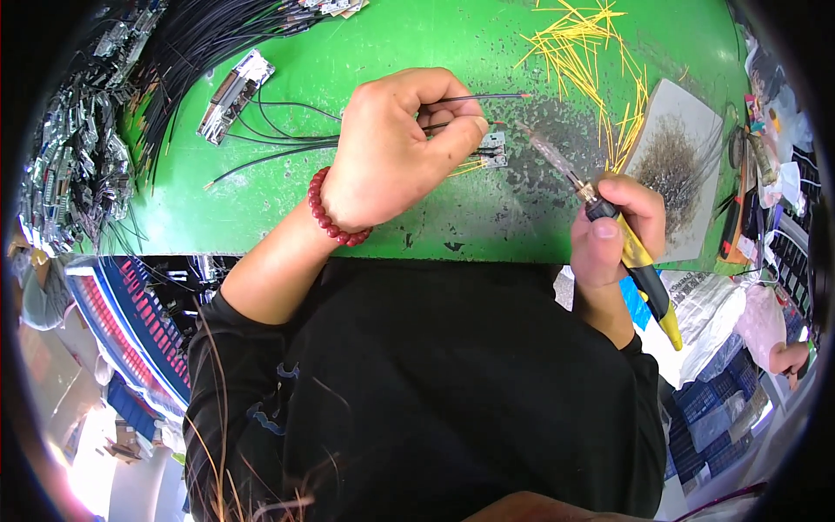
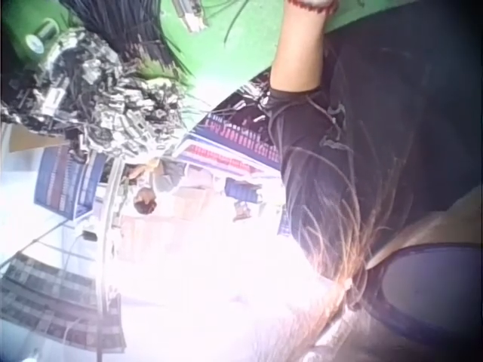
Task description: The person picks up a black plastic housing, places it on the table, and solders wires onto a circuit board. They then place the completed assembly into a blue crate.
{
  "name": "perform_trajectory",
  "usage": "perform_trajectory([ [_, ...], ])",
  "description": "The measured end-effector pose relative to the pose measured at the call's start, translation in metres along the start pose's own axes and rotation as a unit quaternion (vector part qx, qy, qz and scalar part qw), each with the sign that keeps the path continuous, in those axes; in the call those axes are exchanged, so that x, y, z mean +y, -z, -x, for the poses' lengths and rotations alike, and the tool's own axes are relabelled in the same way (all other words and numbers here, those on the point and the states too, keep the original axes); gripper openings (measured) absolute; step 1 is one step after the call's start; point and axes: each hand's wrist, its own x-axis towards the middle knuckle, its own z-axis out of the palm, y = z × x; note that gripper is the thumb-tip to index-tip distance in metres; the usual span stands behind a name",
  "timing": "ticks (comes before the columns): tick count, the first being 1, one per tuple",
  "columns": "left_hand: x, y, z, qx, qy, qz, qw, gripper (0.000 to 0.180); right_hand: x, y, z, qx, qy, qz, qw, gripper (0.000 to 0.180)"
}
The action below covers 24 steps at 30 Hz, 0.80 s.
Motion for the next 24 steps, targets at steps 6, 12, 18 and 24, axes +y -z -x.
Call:
perform_trajectory([
  [6, -0.0025, -0.0013, -0.0004, 0.027, -0.026, 0.022, 0.999, 0.01, 0.0016, -0.0012, 0.0015, -0.023, -0.024, -0.053, 0.998, 0.035],
  [12, -0.0004, 0.0024, -0.0005, -0.004, -0.001, -0.008, 1.0, 0.007, 0.0048, -0.0014, 0.0021, -0.024, -0.016, -0.055, 0.998, 0.035],
  [18, -0.0004, 0.0019, -0.0002, 0.001, -0.004, -0.011, 1.0, 0.007, 0.0036, -0.0024, 0.0033, -0.028, -0.036, -0.058, 0.997, 0.035],
  [24, -0.0045, -0.0013, -0.0005, 0.021, -0.026, 0.016, 0.999, 0.009, 0.0064, -0.0052, 0.0033, -0.015, -0.024, -0.046, 0.999, 0.033],
])
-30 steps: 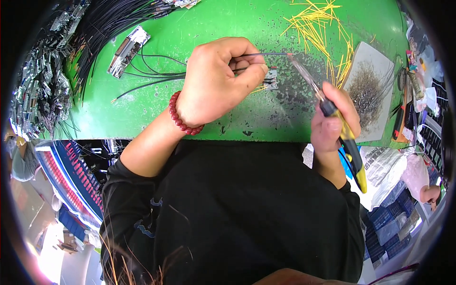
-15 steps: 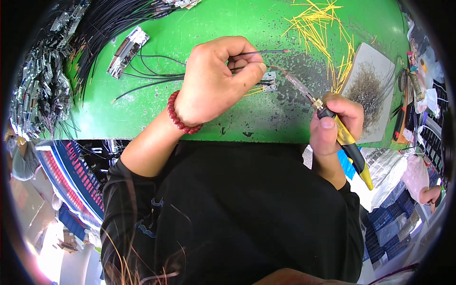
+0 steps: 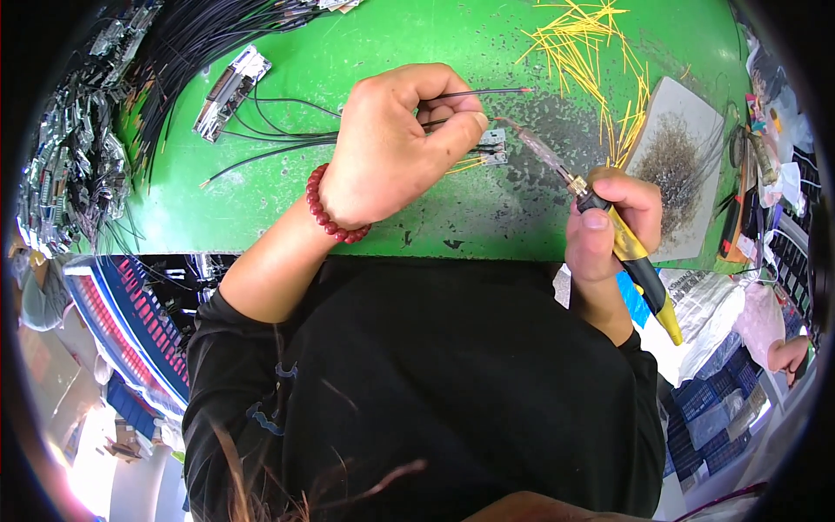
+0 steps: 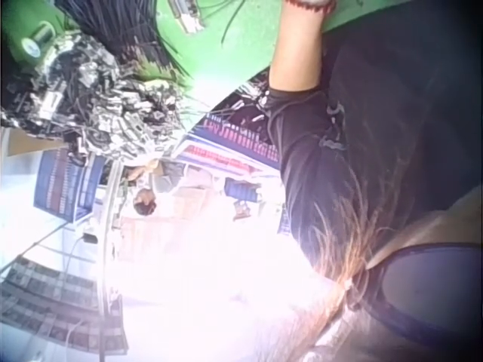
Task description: The person picks up a black plastic housing, places it on the table, and solders wires onto a circuit board. They then place the completed assembly into a blue crate.
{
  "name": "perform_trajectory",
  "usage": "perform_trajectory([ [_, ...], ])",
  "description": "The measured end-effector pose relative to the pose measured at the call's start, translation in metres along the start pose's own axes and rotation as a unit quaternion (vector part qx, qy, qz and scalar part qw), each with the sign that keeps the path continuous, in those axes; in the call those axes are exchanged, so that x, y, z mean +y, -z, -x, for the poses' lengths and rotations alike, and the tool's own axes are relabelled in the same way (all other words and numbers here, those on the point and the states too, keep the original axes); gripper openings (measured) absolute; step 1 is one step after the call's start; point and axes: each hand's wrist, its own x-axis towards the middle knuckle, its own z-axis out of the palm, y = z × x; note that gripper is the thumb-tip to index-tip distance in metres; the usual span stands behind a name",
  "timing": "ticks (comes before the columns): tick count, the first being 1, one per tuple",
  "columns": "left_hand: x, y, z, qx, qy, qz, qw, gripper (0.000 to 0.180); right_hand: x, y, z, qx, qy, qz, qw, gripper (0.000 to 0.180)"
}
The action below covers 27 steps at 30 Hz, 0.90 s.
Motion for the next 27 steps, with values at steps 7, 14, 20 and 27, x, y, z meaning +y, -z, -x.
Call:
perform_trajectory([
  [7, -0.002, -0.002, -0.001, -0.002, 0.002, -0.006, 1.0, 0.011, -0.003, -0.012, -0.011, 0.012, -0.052, -0.067, 0.996, 0.036],
  [14, 0.003, -0.001, 0.002, -0.018, 0.018, -0.069, 0.997, 0.007, 0.009, -0.029, -0.029, -0.072, 0.0, -0.006, 0.997, 0.026],
  [20, 0.0, -0.002, 0.002, -0.025, -0.012, -0.081, 0.996, 0.006, 0.012, -0.031, -0.032, -0.076, 0.03, 0.009, 0.997, 0.025],
  [27, 0.0, -0.002, 0.003, -0.045, -0.047, -0.116, 0.991, 0.006, 0.012, -0.034, -0.033, -0.06, 0.019, 0.028, 0.998, 0.024],
])
